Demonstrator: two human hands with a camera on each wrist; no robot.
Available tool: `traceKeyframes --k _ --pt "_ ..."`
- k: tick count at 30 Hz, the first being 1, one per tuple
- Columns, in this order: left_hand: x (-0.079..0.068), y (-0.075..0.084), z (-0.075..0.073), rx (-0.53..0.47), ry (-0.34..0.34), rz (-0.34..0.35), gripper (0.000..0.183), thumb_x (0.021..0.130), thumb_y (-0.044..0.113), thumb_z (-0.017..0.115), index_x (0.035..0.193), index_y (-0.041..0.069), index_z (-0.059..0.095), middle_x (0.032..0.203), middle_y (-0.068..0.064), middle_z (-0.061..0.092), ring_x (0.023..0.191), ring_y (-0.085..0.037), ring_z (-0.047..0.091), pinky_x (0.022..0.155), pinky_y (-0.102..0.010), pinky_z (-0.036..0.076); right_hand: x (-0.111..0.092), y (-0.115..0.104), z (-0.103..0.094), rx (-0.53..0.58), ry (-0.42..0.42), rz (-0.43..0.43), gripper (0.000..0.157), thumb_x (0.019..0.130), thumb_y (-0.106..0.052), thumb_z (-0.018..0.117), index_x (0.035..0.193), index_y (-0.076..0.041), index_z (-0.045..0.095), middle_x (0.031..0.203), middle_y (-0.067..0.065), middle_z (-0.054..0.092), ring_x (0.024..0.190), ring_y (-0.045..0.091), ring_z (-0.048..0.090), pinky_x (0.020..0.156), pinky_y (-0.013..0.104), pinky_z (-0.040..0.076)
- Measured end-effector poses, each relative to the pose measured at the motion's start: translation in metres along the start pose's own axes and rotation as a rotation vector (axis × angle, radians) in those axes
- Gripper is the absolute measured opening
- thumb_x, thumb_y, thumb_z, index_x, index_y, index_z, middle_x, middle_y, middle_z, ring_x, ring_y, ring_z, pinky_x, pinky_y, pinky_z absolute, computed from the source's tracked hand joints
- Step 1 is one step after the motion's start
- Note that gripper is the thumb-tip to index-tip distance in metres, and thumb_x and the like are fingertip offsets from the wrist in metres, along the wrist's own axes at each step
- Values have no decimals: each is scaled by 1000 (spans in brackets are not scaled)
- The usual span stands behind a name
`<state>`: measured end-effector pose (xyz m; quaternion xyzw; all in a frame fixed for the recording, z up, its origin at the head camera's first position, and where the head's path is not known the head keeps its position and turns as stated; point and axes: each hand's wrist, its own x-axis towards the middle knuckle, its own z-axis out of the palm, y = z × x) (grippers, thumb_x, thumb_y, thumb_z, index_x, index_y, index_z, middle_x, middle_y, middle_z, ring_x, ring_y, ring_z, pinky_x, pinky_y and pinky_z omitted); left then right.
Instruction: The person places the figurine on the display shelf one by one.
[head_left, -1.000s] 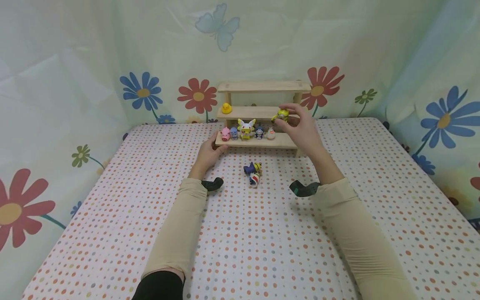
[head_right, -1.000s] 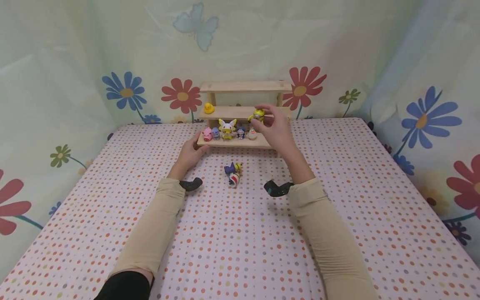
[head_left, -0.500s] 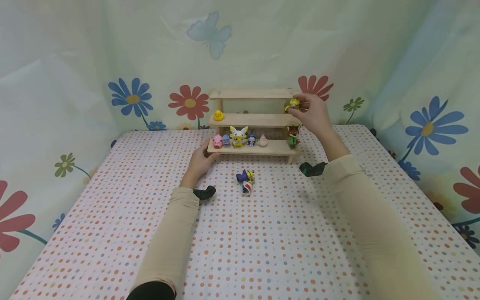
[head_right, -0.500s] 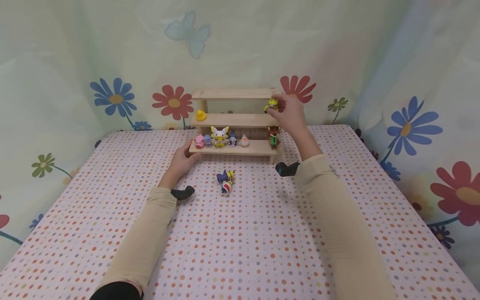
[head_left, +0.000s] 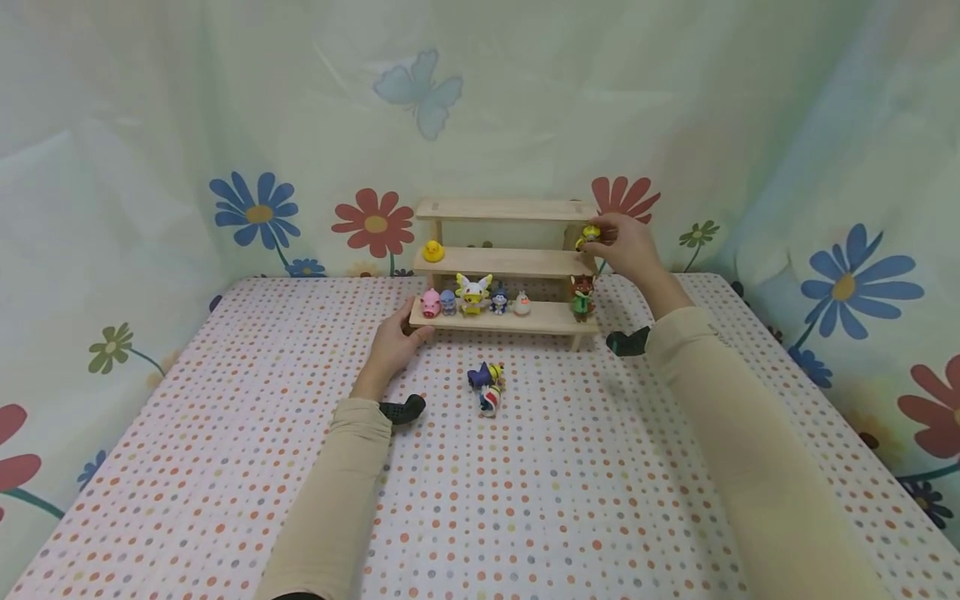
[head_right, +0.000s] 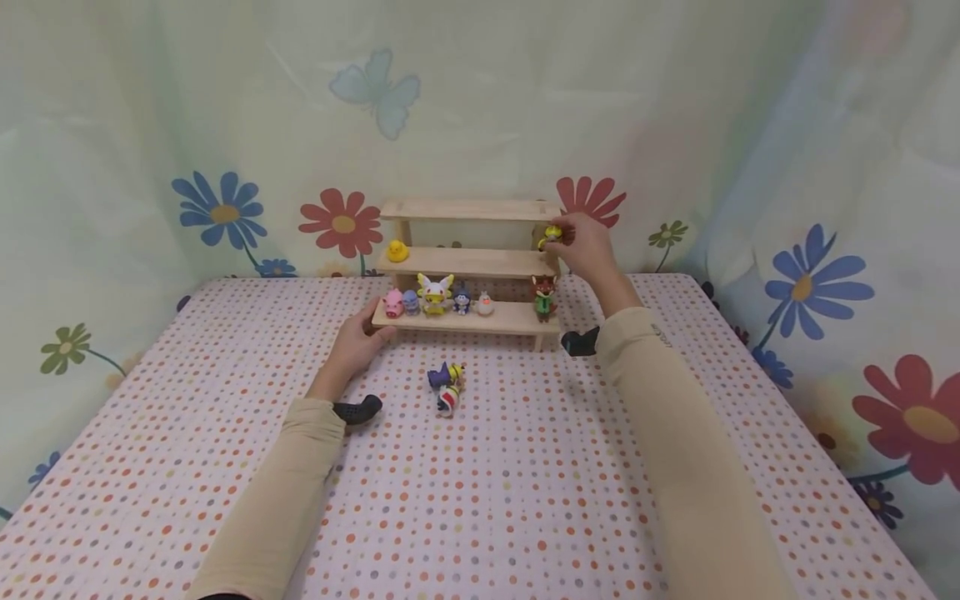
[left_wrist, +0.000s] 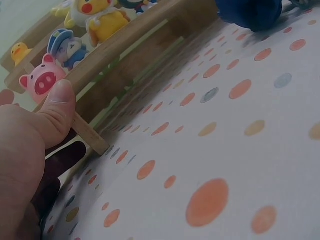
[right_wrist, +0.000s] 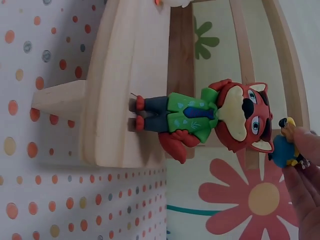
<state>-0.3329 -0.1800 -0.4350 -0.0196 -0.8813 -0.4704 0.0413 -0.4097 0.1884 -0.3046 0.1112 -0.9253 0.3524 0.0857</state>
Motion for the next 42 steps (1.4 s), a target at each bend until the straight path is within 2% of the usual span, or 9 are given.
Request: traceKeyframes --k 8,17,23,33,42 --pt "2 4 3 -17 12 12 81 88 39 64 153 14 21 153 -7 34 138 -23 38 111 -40 35 7 -5 -2 -32 -33 7 46 91 -16 65 133 -1 51 130 23 54 120 38 53 99 48 47" --pt "3 11 3 -2 18 13 79 90 38 62 152 12 21 152 -9 37 137 -24 39 112 -41 34 12 -1 -1 -62 -25 17 43 92 -15 63 131 -1 52 129 23 54 118 38 56 96 49 48" --pt "6 11 4 -13 14 13 80 89 39 62 153 13 21 151 -8 38 134 -24 43 109 -41 38 12 3 1 -51 -26 8 43 92 -14 63 131 1 51 129 24 54 119 38 55 97 48 48" --pt "7 8 2 -4 19 28 80 89 39 62 152 11 21 151 -9 38 134 -24 42 110 -41 37 14 0 -1 -49 -62 6 43 93 -12 60 132 0 49 130 25 54 120 39 53 99 49 46" --pt "8 9 2 -10 18 9 80 89 41 61 153 13 21 152 -7 36 136 -23 40 111 -41 35 14 -3 -1 -97 -71 -3 44 93 -11 60 134 -2 48 130 25 53 120 39 53 97 50 47"
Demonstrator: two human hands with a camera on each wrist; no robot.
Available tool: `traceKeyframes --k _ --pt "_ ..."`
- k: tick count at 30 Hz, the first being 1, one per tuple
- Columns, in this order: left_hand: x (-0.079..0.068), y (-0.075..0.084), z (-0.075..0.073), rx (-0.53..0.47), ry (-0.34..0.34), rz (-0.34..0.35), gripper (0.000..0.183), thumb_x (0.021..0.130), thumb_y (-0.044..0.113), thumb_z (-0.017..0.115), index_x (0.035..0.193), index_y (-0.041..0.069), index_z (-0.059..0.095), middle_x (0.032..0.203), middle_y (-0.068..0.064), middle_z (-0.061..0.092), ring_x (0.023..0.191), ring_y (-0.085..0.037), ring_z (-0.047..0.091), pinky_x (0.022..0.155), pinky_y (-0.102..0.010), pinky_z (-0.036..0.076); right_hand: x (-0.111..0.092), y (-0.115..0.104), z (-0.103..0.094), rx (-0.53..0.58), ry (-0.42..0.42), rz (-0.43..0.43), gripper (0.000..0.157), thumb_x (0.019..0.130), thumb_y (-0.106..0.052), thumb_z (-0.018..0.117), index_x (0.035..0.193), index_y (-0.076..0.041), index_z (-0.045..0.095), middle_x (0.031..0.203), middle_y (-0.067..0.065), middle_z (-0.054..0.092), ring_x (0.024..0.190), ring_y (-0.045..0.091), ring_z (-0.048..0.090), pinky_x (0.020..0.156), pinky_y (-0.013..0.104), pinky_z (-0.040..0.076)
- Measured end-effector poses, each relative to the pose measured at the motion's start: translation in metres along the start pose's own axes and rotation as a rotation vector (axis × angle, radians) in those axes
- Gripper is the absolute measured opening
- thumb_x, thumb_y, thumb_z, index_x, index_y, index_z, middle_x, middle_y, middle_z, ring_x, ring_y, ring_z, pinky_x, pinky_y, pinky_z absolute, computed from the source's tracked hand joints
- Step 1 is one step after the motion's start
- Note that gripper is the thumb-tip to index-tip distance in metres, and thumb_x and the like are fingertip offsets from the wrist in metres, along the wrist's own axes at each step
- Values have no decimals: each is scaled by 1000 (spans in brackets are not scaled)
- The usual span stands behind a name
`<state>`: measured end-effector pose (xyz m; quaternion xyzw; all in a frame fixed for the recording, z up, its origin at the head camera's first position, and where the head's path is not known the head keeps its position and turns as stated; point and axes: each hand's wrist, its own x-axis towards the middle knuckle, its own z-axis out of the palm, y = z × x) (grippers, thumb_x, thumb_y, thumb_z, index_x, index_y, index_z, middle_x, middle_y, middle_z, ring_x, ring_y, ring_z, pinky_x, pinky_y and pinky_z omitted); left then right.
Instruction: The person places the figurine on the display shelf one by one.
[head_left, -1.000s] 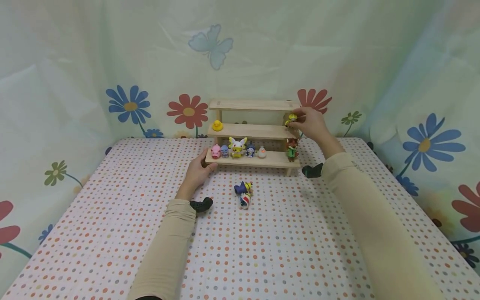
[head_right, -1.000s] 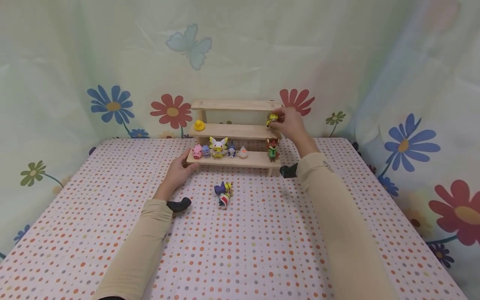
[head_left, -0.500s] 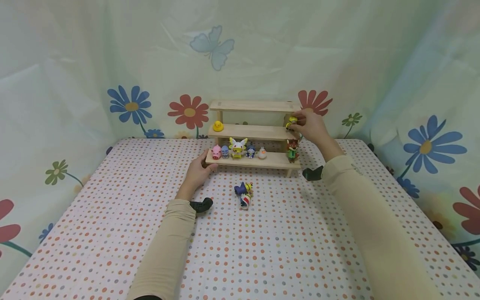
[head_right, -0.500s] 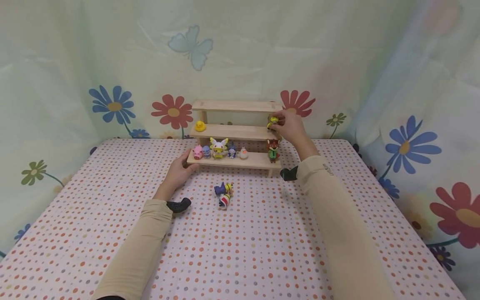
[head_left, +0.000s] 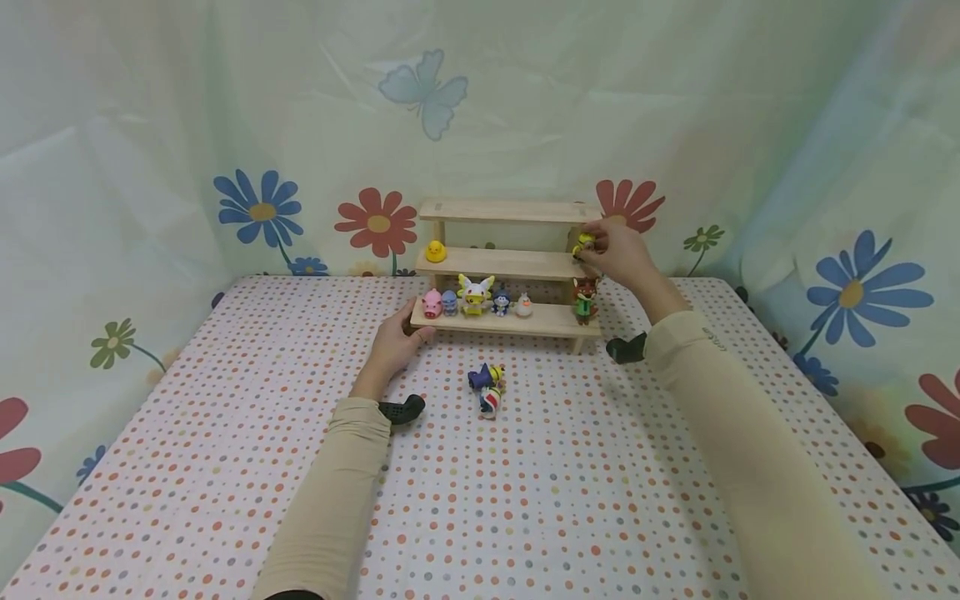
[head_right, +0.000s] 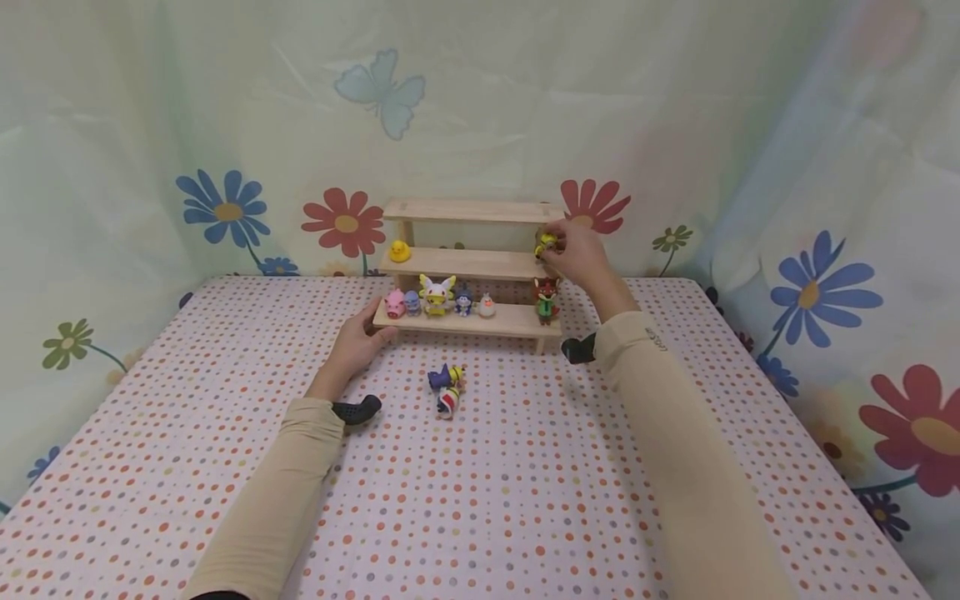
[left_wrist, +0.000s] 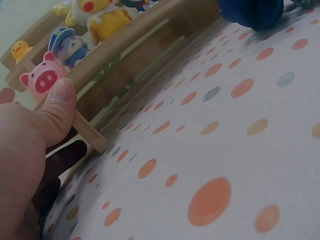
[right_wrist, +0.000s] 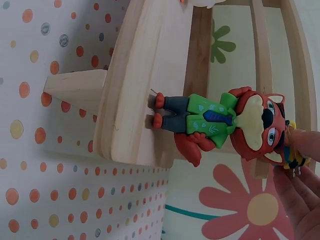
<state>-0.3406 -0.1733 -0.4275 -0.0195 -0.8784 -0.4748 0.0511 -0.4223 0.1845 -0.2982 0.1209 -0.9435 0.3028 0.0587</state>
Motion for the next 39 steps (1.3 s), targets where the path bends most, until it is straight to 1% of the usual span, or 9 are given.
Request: traceKeyframes --k 6,12,19,22,27,29,31,36,39 --pt "2 -4 5 7 1 -29 80 89 40 62 153 15 22 152 -7 37 135 -23 41 110 -41 37 -2 2 4 -42 4 -19 44 92 -9 61 133 0 49 130 25 53 120 40 53 97 50 47" --pt "3 -6 5 8 5 -42 80 88 42 62 153 18 21 153 -6 35 139 -23 36 112 -42 33 -1 0 6 -69 29 -7 40 92 -9 60 130 -2 52 128 24 55 118 39 54 95 50 48" --pt "2 -6 3 4 6 -22 80 89 41 62 153 16 21 153 -7 35 139 -23 36 113 -42 33 -2 -4 6 -95 34 -30 41 91 -9 62 130 -2 52 128 23 55 118 39 54 96 50 47" --pt "1 -6 0 3 6 -9 80 89 41 62 153 15 21 152 -7 36 137 -24 39 111 -42 35 -1 -7 6 -94 23 -42 43 91 -9 62 132 -2 51 130 24 54 119 39 53 98 51 46" --pt "-2 -7 -4 2 20 -16 79 89 39 63 153 15 22 151 -8 38 133 -24 44 109 -42 38 -1 -14 2 -92 -16 -55 49 91 -11 63 136 -1 47 133 25 50 120 41 50 99 52 44" --pt "-2 -6 -4 -4 22 -19 79 89 39 63 153 15 22 151 -8 38 133 -24 44 108 -42 39 -3 -18 -4 -81 -20 -56 51 91 -12 62 138 -1 44 134 26 48 121 42 49 100 54 43" --pt "-1 -4 -5 -5 21 -16 80 89 39 63 153 15 22 151 -7 38 134 -24 42 109 -42 38 -8 -22 -11 -50 2 -60 52 91 -14 61 139 -1 43 135 26 46 123 43 47 100 55 43" --pt "2 -1 -5 0 30 -3 79 89 38 63 152 13 22 152 -7 37 133 -23 43 107 -42 40 -31 -38 -23 118 69 -79 52 94 -23 57 141 -7 43 139 24 44 128 42 44 103 58 39" --pt "3 0 -5 7 31 -4 78 90 36 63 152 13 23 152 -6 36 133 -23 43 108 -42 39 -53 -60 -17 158 21 -134 47 95 -24 57 138 -8 47 137 20 48 127 38 47 101 56 41"
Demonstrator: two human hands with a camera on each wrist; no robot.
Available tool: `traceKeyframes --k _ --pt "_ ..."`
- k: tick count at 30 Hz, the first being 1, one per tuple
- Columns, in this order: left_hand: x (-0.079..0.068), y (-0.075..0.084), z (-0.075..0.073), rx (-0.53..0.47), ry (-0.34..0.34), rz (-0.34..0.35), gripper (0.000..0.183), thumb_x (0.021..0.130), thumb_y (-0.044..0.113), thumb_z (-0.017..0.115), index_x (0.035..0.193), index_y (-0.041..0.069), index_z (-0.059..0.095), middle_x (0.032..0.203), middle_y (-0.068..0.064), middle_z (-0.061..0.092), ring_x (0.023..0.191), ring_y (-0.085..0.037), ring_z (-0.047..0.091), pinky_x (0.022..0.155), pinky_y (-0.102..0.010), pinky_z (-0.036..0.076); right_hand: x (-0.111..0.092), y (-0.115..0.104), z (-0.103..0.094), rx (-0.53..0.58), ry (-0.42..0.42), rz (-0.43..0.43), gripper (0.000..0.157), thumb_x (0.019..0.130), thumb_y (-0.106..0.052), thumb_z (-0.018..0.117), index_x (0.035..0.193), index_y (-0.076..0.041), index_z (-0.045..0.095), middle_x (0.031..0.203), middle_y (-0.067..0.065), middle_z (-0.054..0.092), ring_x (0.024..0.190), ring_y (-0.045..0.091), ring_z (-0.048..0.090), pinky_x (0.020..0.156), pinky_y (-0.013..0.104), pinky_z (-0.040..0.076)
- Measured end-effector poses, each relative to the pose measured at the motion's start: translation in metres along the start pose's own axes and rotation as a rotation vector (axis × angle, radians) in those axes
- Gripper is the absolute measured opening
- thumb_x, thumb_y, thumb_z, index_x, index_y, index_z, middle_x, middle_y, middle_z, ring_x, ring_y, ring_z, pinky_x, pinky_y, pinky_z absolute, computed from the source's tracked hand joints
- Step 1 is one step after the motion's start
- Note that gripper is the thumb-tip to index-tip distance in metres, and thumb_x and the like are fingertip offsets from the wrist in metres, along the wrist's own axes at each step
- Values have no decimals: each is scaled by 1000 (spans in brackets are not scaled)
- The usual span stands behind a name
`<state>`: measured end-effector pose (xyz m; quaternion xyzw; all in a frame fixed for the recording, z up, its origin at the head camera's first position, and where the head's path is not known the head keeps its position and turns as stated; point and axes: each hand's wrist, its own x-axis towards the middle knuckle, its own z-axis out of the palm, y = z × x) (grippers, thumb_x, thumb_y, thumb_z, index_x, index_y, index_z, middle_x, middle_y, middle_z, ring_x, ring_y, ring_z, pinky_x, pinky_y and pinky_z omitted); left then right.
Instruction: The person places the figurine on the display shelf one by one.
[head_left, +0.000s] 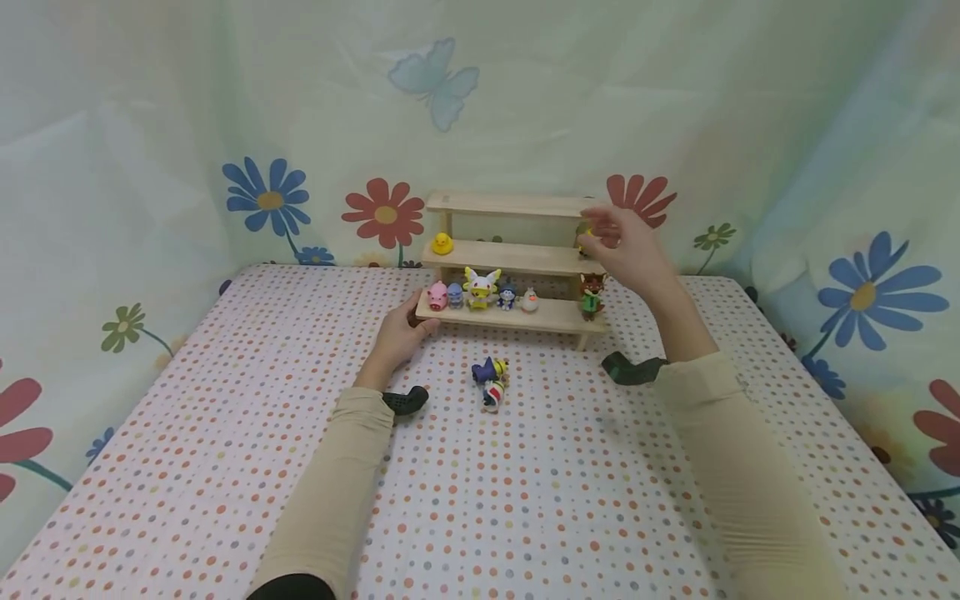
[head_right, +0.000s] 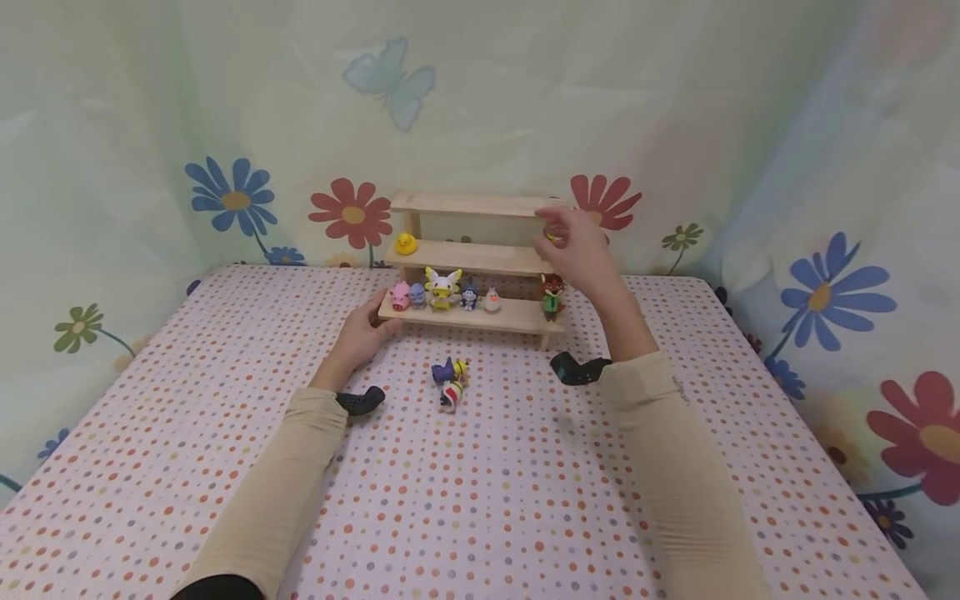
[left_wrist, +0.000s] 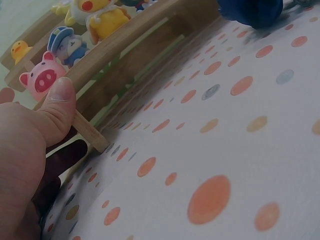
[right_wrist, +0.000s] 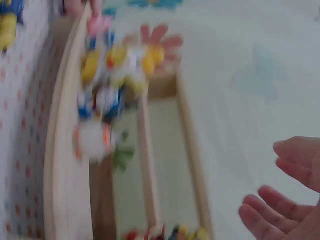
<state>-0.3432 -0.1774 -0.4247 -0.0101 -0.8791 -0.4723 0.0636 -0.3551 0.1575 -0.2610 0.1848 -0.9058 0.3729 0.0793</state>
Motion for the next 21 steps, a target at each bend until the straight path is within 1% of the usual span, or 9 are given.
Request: traceKeyframes --k 2,4,6,8,10,11,14,17,21 --pt "1 0 0 14 -6 -4 77 90 37 63 152 14 22 153 -6 35 135 -23 41 110 -41 37 -13 -17 14 -19 -89 -63 43 95 -23 59 134 -7 51 132 17 53 123 34 52 99 52 45" --pt "2 -1 0 17 -6 -6 77 90 37 63 152 14 23 153 -5 35 136 -23 40 111 -41 36 -25 -33 32 -75 -204 -128 37 94 -22 60 128 -7 56 126 14 58 115 30 58 94 47 49" --pt "3 -2 0 16 -6 -6 77 90 36 63 152 14 23 153 -5 36 135 -23 41 110 -41 37 -37 -46 53 -164 -305 -176 32 94 -24 60 122 -8 61 117 11 64 105 25 63 88 41 53" --pt "3 -2 0 8 -4 -4 77 90 35 64 152 14 23 152 -5 37 132 -22 44 108 -41 39 -48 -54 72 -287 -373 -189 31 94 -30 61 118 -12 63 111 7 67 98 20 64 82 37 54" --pt "3 -2 0 6 -2 -3 77 90 34 64 152 14 23 151 -6 38 131 -22 46 107 -41 40 -58 -57 90 -403 -418 -166 33 93 -37 60 118 -15 63 108 4 67 93 18 64 76 35 54" --pt "3 -1 0 6 -4 -3 76 91 34 64 152 14 23 151 -6 38 129 -22 47 106 -41 41 -62 -57 98 -449 -435 -153 35 93 -40 60 118 -16 63 110 4 66 92 18 64 74 36 54" --pt "2 -1 -2 8 -8 -2 77 91 35 63 152 14 23 151 -7 39 129 -22 48 105 -41 42 -71 -54 117 -536 -472 -115 44 91 -47 60 124 -18 59 119 7 61 92 20 63 72 38 53" --pt "2 -1 -2 7 -4 -5 77 90 36 63 152 14 23 150 -7 40 128 -23 48 105 -41 42 -76 -51 129 -550 -501 -109 47 89 -47 62 124 -17 58 123 10 55 88 21 61 68 38 53" --pt "3 -1 -1 7 -1 -8 78 90 37 64 152 14 23 150 -7 40 130 -22 47 106 -40 41 -79 -50 137 -529 -536 -114 41 87 -41 67 116 -13 60 120 12 51 77 17 57 60 31 48"
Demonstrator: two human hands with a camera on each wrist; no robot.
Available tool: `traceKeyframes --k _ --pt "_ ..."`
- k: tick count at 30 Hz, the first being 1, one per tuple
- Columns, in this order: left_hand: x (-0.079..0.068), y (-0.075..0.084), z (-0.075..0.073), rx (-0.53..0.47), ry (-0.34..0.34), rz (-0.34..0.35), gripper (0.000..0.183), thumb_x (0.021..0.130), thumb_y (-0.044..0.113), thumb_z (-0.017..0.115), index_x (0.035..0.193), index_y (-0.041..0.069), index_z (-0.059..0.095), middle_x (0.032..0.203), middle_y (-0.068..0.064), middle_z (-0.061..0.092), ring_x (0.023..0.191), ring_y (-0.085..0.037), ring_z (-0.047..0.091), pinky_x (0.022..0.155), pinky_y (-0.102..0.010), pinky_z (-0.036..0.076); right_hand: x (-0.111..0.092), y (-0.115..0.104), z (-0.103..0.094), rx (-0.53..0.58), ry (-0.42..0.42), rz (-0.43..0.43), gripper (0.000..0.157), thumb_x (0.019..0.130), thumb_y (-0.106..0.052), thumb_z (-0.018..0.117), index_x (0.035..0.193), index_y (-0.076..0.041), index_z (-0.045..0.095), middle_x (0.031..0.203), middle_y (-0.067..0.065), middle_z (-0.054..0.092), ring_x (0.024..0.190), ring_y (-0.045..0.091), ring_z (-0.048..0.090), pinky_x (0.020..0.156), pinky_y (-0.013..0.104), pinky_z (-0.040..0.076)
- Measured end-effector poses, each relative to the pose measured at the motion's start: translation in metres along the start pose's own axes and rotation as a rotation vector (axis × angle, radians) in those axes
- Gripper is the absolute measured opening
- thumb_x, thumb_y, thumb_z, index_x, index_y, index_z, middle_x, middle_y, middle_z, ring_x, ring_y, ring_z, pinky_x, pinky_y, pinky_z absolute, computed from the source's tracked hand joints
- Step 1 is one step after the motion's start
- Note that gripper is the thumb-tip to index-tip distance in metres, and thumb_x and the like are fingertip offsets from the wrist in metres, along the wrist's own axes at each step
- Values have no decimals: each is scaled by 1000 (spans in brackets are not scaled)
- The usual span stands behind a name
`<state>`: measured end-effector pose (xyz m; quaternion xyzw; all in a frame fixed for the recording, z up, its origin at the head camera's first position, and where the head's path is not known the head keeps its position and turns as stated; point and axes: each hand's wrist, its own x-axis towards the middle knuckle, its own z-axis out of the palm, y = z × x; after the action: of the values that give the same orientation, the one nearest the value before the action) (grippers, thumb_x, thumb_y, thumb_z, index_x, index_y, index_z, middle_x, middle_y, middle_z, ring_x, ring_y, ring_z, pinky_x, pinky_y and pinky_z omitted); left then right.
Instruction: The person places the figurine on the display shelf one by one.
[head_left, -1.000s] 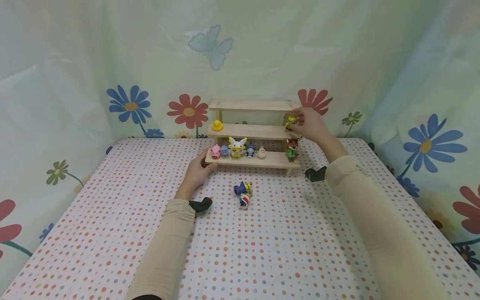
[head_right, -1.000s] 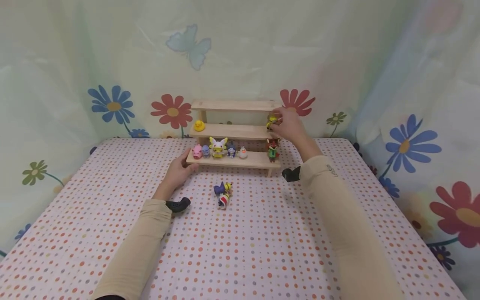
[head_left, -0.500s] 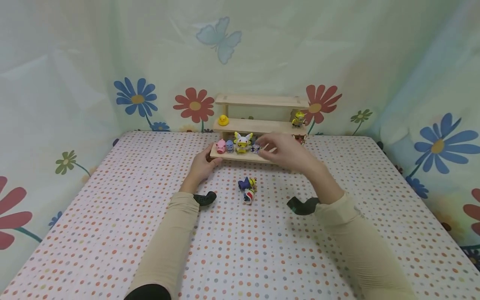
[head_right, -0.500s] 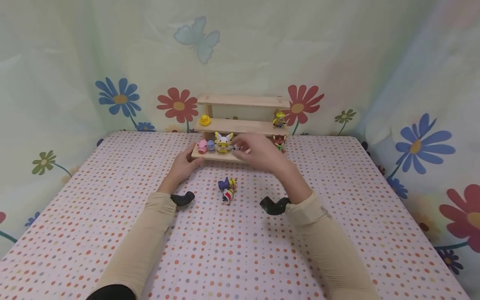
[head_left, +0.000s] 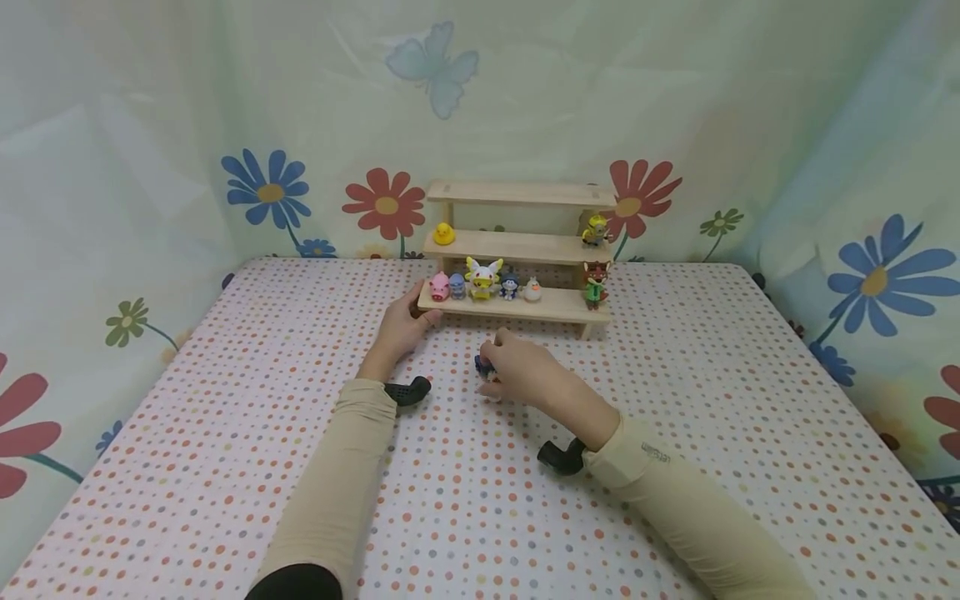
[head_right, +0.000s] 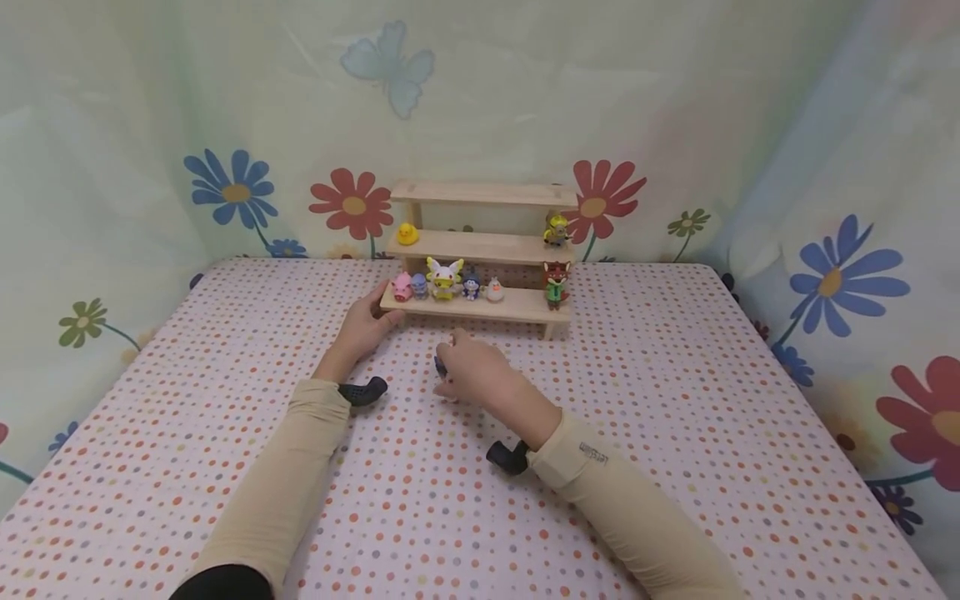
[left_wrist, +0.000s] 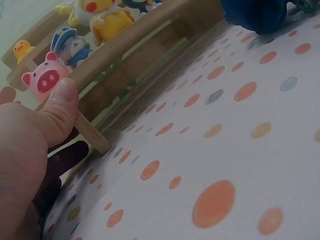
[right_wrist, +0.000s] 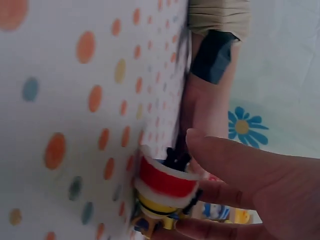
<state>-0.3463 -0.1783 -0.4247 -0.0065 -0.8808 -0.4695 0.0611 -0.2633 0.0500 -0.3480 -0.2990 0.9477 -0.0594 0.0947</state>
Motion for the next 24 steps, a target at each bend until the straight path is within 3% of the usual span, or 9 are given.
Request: traceKeyframes --k 3,8,13,17,24 --pt "0 0 -1 -5 -5 2 79 89 37 64 152 14 22 150 -8 39 132 -23 45 108 -40 39 1 -3 3 7 0 -5 36 85 -35 71 110 -10 60 119 13 50 73 15 54 58 28 45" --pt "0 1 -2 -14 -6 -4 79 89 37 64 152 14 23 150 -7 40 132 -23 44 108 -40 39 -2 -2 3 9 -33 -14 28 84 -28 73 102 -10 60 116 13 52 80 17 56 67 31 50" --pt "1 3 -2 -24 -6 -11 78 89 35 65 152 14 23 150 -7 40 129 -22 47 105 -39 42 -5 4 -2 30 -173 -7 35 87 -22 70 116 -10 53 112 12 51 83 19 57 70 34 51" --pt "1 3 0 -30 -13 -9 79 89 35 65 152 14 22 151 -7 39 130 -21 46 106 -39 41 -6 11 -7 62 -262 4 43 89 -25 68 126 -13 51 122 13 46 87 18 56 71 34 51" --pt "-1 2 -1 -23 -5 -21 78 90 36 65 153 16 22 150 -6 40 128 -21 47 105 -40 42 -5 22 -12 93 -271 -72 36 89 -26 68 122 -16 59 123 11 45 93 17 53 79 35 49"
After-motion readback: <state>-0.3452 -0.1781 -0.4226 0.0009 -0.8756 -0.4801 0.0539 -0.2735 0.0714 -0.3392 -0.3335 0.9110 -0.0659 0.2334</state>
